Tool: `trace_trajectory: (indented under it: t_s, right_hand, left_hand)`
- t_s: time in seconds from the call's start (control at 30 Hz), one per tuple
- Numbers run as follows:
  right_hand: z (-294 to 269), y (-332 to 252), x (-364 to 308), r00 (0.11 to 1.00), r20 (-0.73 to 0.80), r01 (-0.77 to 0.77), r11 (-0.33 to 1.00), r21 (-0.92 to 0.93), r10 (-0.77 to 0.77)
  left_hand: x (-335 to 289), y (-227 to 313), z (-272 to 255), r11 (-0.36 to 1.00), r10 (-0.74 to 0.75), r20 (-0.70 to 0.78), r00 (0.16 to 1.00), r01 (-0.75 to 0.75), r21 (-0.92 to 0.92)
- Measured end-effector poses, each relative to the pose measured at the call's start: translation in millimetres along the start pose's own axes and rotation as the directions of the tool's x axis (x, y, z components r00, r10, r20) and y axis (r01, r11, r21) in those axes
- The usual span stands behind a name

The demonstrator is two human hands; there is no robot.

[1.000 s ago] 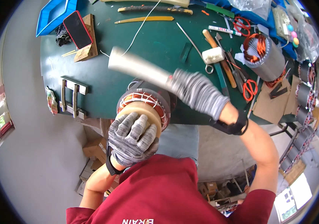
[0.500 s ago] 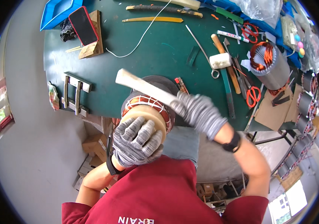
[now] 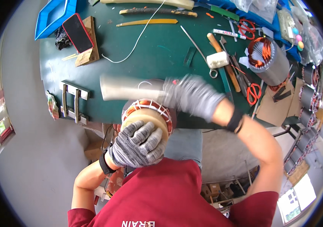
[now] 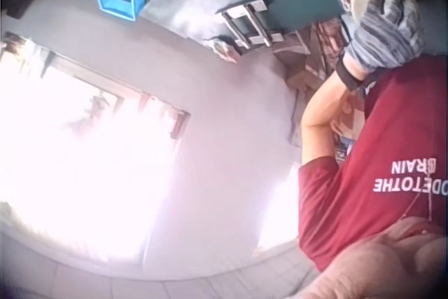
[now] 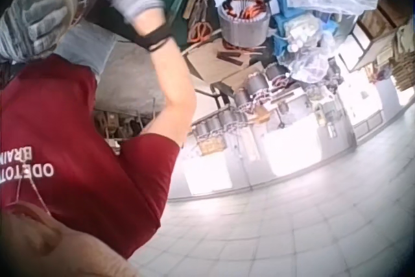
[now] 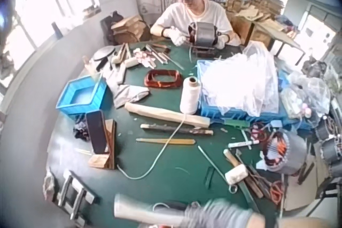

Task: Tying and organizing wires on an electrical motor stator core with white string and tools.

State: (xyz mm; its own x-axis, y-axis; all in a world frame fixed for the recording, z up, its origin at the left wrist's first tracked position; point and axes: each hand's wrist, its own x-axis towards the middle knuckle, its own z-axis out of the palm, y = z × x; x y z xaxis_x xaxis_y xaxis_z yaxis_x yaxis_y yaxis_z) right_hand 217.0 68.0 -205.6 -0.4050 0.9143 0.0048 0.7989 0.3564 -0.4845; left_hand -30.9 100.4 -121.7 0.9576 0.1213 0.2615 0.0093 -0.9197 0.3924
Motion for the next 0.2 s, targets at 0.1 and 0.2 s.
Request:
trace_trajectory:
  t_s: [0.1, 0.2]
  right_hand:
    - [-41.8, -16.3, 41.4, 0.837, 0.528, -0.204, 0.977, 0.062, 0.141]
    - [-13.3, 59.8, 30.9, 0.973, -0.113, 0.203, 0.979, 0.018, -0.200]
  left_hand:
    - [-5.9, 0.4, -2.8, 0.999, 0.036, 0.018, 0.999, -0.036, 0.003]
    - [2.1, -11.7, -5.6, 0.989, 0.149, 0.109, 0.983, -0.146, -0.037]
